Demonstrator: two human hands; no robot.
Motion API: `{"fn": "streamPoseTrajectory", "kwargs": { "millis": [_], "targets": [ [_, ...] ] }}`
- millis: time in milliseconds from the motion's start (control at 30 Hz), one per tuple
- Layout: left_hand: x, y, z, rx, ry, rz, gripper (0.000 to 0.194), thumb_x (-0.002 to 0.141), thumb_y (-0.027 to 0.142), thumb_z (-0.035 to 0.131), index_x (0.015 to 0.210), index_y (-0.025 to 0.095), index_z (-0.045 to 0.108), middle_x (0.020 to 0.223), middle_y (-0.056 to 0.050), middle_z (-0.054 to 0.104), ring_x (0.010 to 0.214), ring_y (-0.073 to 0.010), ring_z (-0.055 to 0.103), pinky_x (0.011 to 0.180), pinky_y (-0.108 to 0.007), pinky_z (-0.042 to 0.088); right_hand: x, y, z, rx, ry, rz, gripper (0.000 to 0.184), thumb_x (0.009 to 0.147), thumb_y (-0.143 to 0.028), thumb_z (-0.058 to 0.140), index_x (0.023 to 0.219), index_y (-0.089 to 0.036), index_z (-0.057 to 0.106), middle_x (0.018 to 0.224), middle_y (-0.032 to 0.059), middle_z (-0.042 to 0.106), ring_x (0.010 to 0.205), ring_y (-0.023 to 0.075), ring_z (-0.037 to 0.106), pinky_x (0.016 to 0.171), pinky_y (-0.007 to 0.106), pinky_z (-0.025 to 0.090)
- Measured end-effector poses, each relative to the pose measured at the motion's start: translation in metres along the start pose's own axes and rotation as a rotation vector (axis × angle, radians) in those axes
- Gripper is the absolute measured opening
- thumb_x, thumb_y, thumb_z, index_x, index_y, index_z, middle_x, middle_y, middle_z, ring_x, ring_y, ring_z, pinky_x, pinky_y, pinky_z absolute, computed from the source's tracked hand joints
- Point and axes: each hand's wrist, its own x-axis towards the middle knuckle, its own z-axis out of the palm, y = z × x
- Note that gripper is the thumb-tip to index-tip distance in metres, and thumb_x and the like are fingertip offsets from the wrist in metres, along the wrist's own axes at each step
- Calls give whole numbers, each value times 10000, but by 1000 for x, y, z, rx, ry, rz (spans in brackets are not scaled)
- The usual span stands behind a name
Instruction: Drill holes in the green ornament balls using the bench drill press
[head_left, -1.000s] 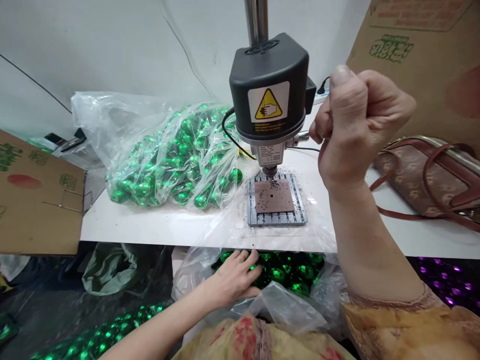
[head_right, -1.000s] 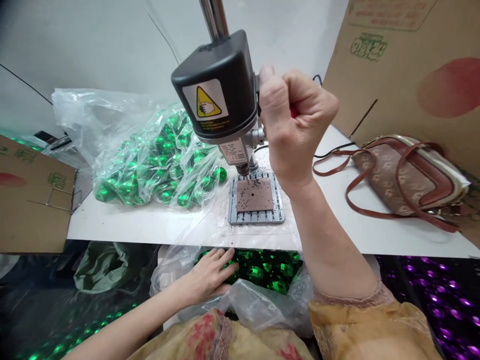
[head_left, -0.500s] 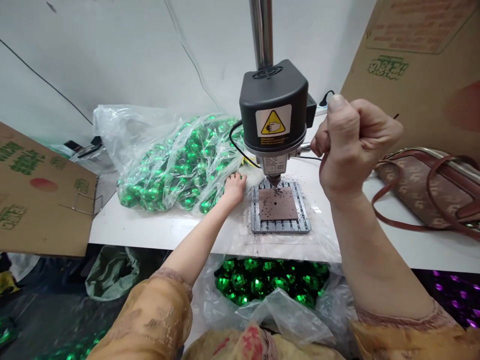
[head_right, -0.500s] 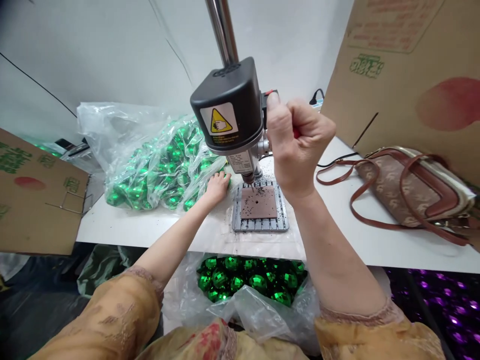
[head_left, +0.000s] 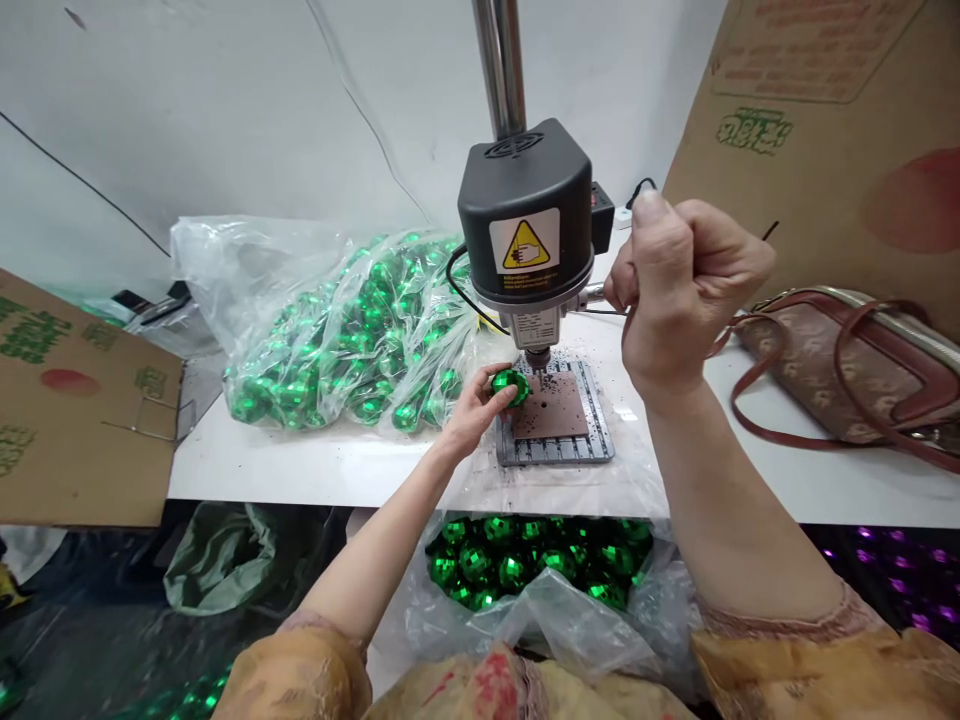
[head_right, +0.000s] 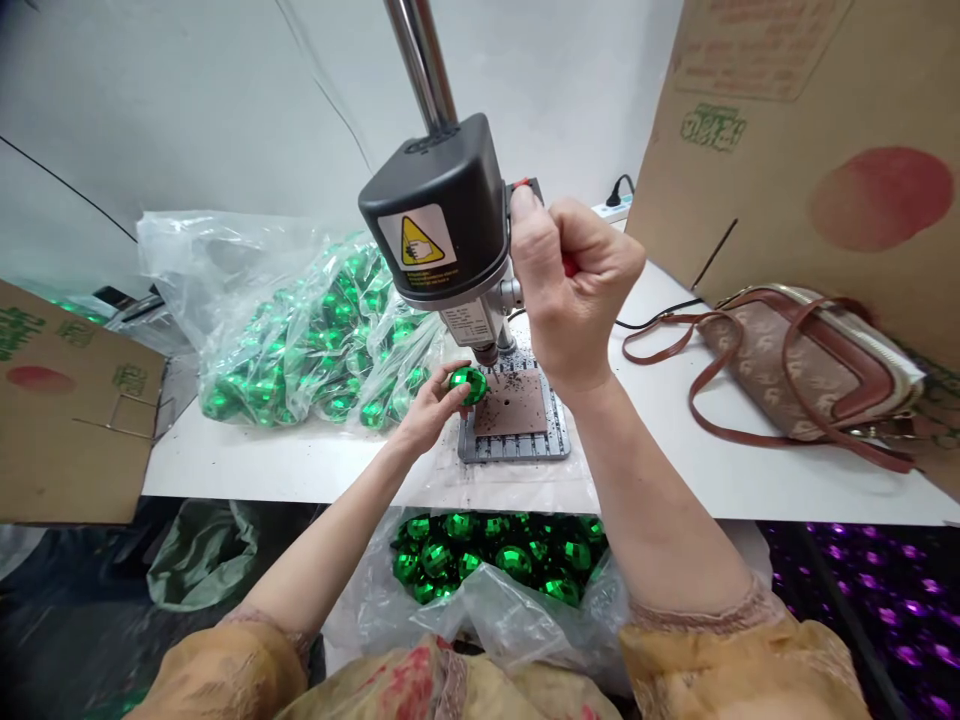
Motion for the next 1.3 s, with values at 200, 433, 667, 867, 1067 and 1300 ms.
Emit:
{"fn": "streamPoseTrajectory", "kwargs": {
  "millis": [200,433,667,867,1067,1300],
  "targets": [
    [2,-12,9,-25,-40,10,660,760,472,816,1308,200,567,1147,-82,679,990,-199,648,789,-295,541,-2,0,-2,-54,-7,50,502,930,-392,583,521,-210,356,490,-46,323,428,58,308,456,296,243],
    [10,-20,16,174,-59,94,671,718,472,843,1253,172,570,1100,-92,693,906,-203,665,806,-351,548,-2,1,-3,-91,-36,1,516,938,-449,553,557,-212,297,519,-38,265,460,58,288,474,287,249],
    [10,-15,26,474,-2,170,588,730,391,836,1231,181,609,886,-30,665,696,-146,575,646,-290,489,-3,3,-3,-100,-71,2,477,971,-424,484,583,-214,306,545,-23,282,492,83,338,513,295,303],
    [7,-19,38,562,64,221,541,711,346,856,1184,199,638,1117,-95,650,1052,-267,613,919,-412,507,-2,1,-3,-81,-63,-14,494,952,-426,529,572,-215,295,517,-35,280,453,71,291,481,300,267],
    [9,-29,37,517,40,214,573,721,345,854,1226,209,620,1148,-101,650,1091,-281,616,974,-449,498,-8,4,-8,-78,-48,13,514,942,-410,554,552,-213,284,498,-32,293,441,76,298,452,312,273],
    [12,-34,34,461,12,200,603,711,356,863,1237,214,605,1141,-96,651,1080,-276,618,968,-442,495,-22,13,-9,48,17,-121,536,927,-337,575,561,-184,214,499,-38,201,403,58,262,443,307,186]
  ]
}}
